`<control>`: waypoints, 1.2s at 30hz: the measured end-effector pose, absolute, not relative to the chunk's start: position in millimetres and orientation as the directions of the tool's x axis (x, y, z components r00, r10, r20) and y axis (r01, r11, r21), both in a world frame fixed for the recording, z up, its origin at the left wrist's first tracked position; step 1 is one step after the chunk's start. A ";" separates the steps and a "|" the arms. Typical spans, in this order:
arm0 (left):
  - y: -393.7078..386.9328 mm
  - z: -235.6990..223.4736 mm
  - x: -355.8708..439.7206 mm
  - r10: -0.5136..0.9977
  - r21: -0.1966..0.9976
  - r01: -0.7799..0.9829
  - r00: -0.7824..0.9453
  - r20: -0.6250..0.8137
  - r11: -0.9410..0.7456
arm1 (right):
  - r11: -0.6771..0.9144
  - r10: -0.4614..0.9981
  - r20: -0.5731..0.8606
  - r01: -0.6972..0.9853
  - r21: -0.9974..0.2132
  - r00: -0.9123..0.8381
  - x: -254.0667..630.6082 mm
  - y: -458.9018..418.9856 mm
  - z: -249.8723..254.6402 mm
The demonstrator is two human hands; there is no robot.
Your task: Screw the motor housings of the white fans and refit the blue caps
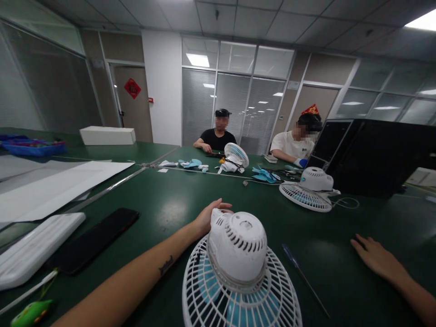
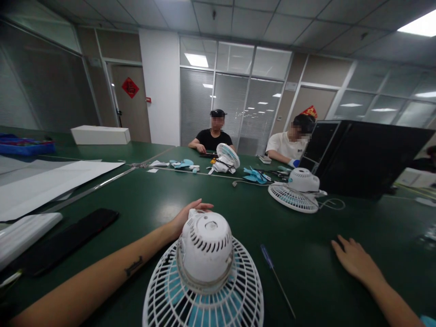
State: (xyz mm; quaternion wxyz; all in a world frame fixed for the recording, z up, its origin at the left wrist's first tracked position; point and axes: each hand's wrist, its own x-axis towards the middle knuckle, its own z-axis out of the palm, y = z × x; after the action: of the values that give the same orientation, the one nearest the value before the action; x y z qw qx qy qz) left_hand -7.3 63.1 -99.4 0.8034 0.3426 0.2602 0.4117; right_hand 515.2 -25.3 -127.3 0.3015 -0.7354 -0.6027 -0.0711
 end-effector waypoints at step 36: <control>53.6 -88.1 -4.9 0.887 0.834 -0.434 0.442 -0.133 0.342 | 0.202 0.955 0.271 0.409 -0.890 0.120 373.5 -56.8 -114.0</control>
State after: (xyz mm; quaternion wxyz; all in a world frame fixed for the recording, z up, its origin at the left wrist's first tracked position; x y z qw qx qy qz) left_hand -4.9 53.6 -88.1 0.7616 0.3757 0.3013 0.4337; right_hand 373.5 -56.8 -114.0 0.4887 -0.5667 -0.6017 0.2794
